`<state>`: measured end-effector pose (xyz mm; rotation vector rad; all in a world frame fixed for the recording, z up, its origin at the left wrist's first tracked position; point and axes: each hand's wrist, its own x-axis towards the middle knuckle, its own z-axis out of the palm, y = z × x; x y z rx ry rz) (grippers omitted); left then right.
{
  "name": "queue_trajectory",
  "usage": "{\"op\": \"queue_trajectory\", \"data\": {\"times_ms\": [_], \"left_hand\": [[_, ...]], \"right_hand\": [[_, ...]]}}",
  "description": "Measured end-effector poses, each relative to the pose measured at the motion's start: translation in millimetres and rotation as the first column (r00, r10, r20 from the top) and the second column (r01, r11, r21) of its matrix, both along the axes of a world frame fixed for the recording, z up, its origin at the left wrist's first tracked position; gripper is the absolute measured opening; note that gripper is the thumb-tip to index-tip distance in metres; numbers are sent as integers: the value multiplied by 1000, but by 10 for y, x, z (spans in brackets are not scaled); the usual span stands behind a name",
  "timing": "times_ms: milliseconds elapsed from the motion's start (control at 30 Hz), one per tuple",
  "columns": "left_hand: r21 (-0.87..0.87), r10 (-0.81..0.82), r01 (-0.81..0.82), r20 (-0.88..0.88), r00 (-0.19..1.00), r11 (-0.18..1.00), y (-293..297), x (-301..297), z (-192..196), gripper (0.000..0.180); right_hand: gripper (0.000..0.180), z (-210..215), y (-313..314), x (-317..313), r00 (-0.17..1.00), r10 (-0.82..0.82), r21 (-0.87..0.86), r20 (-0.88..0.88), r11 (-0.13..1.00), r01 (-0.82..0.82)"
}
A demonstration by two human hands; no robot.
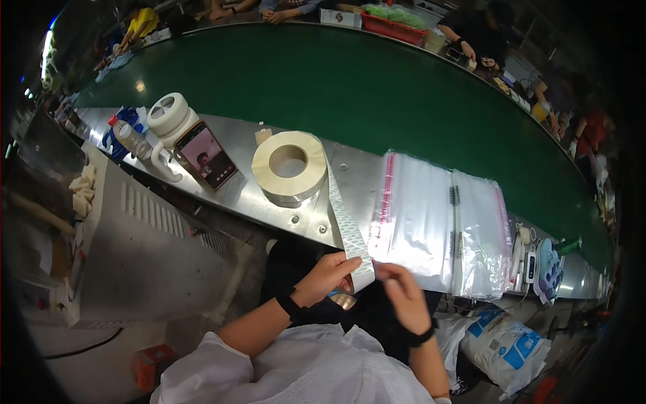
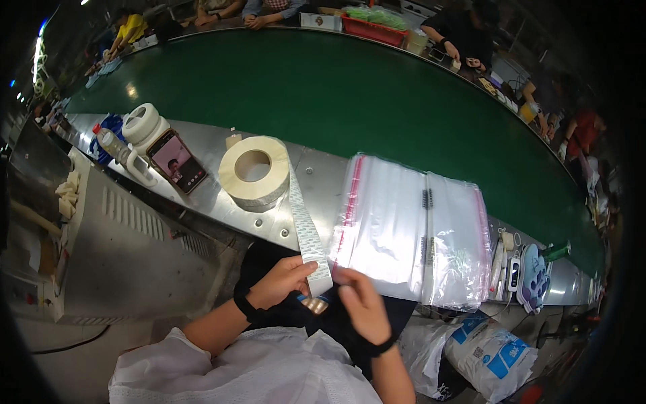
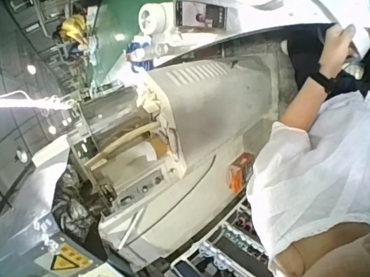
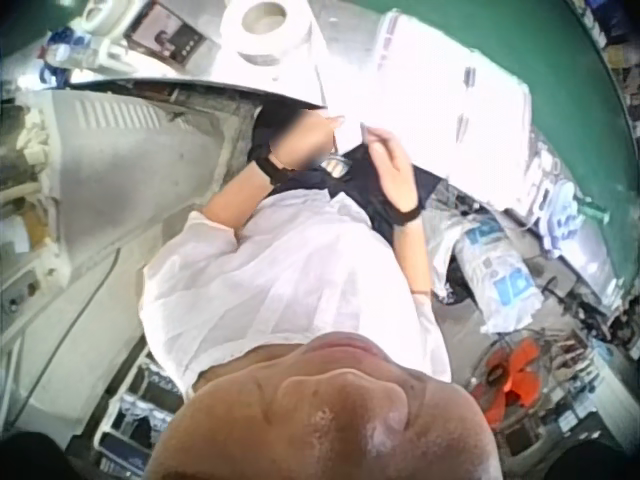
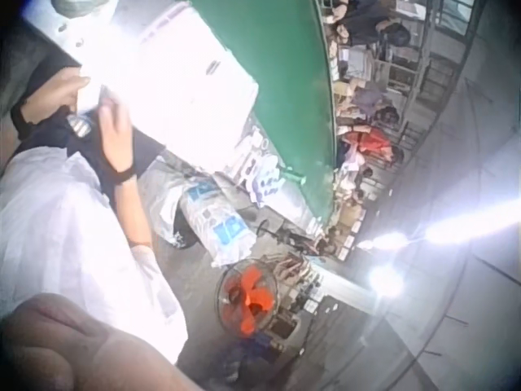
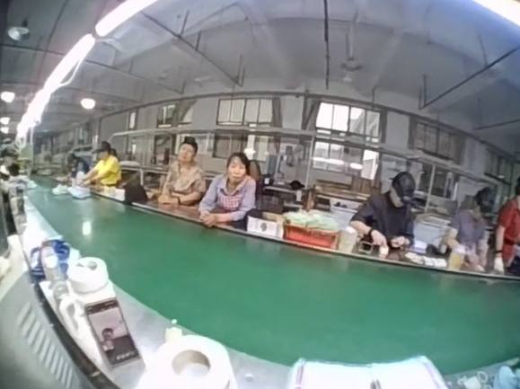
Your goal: The person sits at a workstation and repeatedly places small white rectangular items into clear plastic zip-lock bags. They seal each bag and place it on a stack on the table. The process is repetitive and involves handling items one by one.
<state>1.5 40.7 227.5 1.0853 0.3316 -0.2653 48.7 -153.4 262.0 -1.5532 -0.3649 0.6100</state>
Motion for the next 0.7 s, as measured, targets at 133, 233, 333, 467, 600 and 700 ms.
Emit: {"op": "queue_trajectory", "data": {"times_ms": [133,233,333,467,600,700], "left_hand": [[145,-13,6,48,999,989,107,67,121,29],[11,360,-360,23,933,933,489,142,110,28],[-172,476,-465,27,879,869,910,206,-32,27],[36,518,-521,69,852,853,779,123,88,30],[315,428,-503,279,860,805,553,-13,129,32],[729,4,-345,425,905,591,158,-363,428,21]], "right_hand": [[12,-126,253,-36,1000,-15,-39,-17,999,14],[12,-154,41,48,999,20,-56,-26,998,-22],[11,-193,-238,27,994,75,-47,-83,996,-79],[12,-155,-389,-26,865,488,-115,-117,858,-500],[12,-243,-137,-97,897,441,-166,-25,883,-438],[16,-107,142,-130,919,371,-265,132,907,-328]]}}
